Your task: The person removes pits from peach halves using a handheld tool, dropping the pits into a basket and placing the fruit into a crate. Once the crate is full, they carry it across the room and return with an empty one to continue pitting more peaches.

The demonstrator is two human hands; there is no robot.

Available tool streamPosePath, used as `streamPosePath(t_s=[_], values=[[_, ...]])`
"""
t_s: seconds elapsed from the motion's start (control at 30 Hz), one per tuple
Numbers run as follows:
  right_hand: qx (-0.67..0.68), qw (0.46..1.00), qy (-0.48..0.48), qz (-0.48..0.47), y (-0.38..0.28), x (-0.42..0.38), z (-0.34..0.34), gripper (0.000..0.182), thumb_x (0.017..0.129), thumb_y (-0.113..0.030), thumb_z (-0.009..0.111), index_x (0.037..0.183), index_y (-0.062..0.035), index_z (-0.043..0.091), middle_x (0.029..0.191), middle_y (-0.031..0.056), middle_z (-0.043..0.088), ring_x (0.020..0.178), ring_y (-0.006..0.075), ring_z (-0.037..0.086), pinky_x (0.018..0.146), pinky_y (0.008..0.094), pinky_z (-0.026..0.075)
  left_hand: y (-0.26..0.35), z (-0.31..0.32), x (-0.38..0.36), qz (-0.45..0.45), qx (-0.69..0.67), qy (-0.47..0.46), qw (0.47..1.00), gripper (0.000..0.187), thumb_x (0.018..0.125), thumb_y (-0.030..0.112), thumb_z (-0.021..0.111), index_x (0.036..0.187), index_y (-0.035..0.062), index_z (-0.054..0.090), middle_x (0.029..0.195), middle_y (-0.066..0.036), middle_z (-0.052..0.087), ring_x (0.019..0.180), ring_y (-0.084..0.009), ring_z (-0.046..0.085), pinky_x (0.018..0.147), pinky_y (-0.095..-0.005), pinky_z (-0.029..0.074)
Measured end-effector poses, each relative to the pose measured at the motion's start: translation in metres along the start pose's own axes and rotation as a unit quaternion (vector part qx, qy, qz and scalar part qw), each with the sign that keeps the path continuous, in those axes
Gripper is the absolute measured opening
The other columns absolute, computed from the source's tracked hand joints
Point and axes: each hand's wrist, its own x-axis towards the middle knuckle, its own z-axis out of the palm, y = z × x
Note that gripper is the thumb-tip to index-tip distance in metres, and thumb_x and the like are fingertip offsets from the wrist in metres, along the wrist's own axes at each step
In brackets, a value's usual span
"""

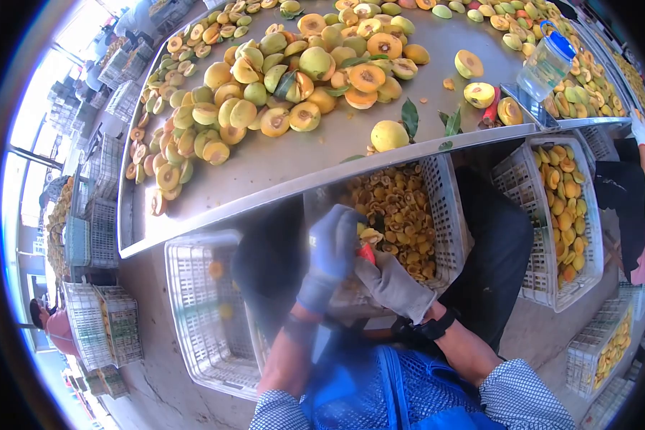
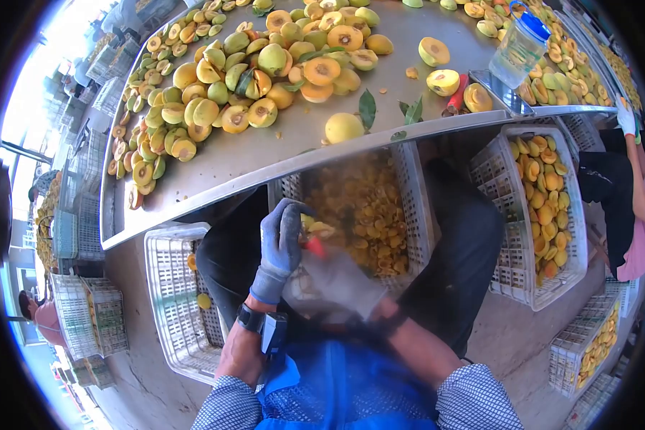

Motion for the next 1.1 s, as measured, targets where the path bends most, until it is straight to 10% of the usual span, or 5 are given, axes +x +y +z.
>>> streamPosePath(t_s=[0.3, 0.37, 0.47, 1.0, 1.1], values=[[-0.046, 0.998, 0.041, -0.024, 0.014, -0.002, 0.006, 0.042, 0.1, -0.038, 0.046, 0.104, 0.0007, 0.061, 0.078, 0.01, 0.063, 0.069, 0.0122, 0.055, 0.061, 0.0301, 0.046, -0.013, -0.002, 0.001, -0.089, -0.049, -0.069, 0.992, 0.034, 0.098, 0.021, 0.04, 0.086, -0.0023, 0.061, 0.071, -0.006, 0.055, 0.067, -0.0111, 0.051, 0.063, -0.0263, 0.042], [0.34, 0.906, -0.067, 0.242, -0.028, -0.008, -0.005, 0.044, 0.099, -0.042, 0.046, 0.1, -0.002, 0.062, 0.072, 0.0044, 0.06, 0.058, 0.0051, 0.049, 0.047, 0.0248, 0.037, 0.001, -0.004, 0.001, -0.022, 0.0, -0.062, 0.998, 0.033, 0.097, 0.021, 0.04, 0.086, -0.0021, 0.062, 0.071, -0.006, 0.055, 0.068, -0.0125, 0.052, 0.065, -0.026, 0.043], [0.058, 0.989, -0.012, 0.136, -0.011, -0.005, 0.002, 0.041, 0.096, -0.046, 0.049, 0.09, -0.0068, 0.058, 0.071, 0.0057, 0.056, 0.065, 0.0194, 0.057, 0.062, 0.0352, 0.046, -0.004, -0.003, 0.001, -0.019, 0.008, -0.073, 0.997, 0.033, 0.097, 0.02, 0.039, 0.086, -0.0019, 0.062, 0.071, -0.007, 0.055, 0.068, -0.0135, 0.053, 0.065, -0.0264, 0.043], [0.248, 0.939, -0.097, 0.219, -0.019, -0.015, -0.003, 0.047, 0.094, -0.054, 0.047, 0.087, -0.0082, 0.057, 0.071, -0.0033, 0.05, 0.066, 0.0089, 0.047, 0.061, 0.03, 0.041, -0.015, -0.006, -0.001, -0.099, -0.032, -0.205, 0.973, 0.024, 0.093, 0.014, 0.051, 0.084, -0.0034, 0.064, 0.082, -0.007, 0.065, 0.074, -0.0121, 0.056, 0.068, -0.0265, 0.046], [0.263, 0.935, -0.098, 0.216, -0.03, -0.013, -0.004, 0.039, 0.1, -0.042, 0.042, 0.09, -0.0063, 0.055, 0.055, -0.0042, 0.04, 0.039, 0.006, 0.034, 0.038, 0.0234, 0.028, -0.013, 0.003, -0.009, -0.047, -0.08, -0.037, 0.995, 0.024, 0.091, 0.016, 0.052, 0.083, -0.0036, 0.064, 0.08, -0.006, 0.063, 0.074, -0.0125, 0.056, 0.069, -0.0261, 0.046]])
